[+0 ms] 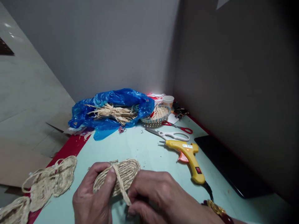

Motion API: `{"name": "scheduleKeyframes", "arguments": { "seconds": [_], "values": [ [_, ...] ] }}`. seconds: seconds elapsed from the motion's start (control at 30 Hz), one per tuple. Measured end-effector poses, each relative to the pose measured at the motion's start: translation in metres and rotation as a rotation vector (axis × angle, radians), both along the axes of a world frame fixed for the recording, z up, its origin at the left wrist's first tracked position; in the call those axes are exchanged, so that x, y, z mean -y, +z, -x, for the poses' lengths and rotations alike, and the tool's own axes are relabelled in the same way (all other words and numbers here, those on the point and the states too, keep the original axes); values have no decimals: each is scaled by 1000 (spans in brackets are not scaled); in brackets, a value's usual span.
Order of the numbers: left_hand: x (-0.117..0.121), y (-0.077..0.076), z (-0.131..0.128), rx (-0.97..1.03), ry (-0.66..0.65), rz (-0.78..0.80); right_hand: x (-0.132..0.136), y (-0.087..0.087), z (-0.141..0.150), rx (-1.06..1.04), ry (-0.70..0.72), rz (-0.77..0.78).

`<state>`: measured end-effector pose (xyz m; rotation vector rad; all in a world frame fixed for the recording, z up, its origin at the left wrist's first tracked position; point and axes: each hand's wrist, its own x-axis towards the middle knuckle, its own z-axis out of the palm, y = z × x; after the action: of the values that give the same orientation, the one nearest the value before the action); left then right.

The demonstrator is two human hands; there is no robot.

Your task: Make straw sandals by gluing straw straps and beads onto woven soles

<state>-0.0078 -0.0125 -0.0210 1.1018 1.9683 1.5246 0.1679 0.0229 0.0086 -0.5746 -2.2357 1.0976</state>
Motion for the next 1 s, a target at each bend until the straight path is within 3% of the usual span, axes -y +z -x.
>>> {"name": "scheduleKeyframes", "arguments": {
  "seconds": [0.17, 0.37, 0.47, 0.6, 0.8, 1.0],
  "values": [
    [2, -2, -1, 289, -63, 45, -1, -26, 10, -165, 19, -213],
    [2, -1, -1, 505, -167, 55, -2, -23, 8, -221, -39, -254],
    [1, 2, -3, 467, -199, 50, -1, -16, 4, -173, -65, -243],
    [-1, 5, -5, 372, -233, 63, -2, -3, -1, -4, -138, -73],
    [-2, 9, -11, 609, -257, 55, -8, 11, -10, 111, -199, 19],
    [1, 22, -19, 333, -240, 127, -11, 1, -14, -108, -253, -26]
  ]
}}
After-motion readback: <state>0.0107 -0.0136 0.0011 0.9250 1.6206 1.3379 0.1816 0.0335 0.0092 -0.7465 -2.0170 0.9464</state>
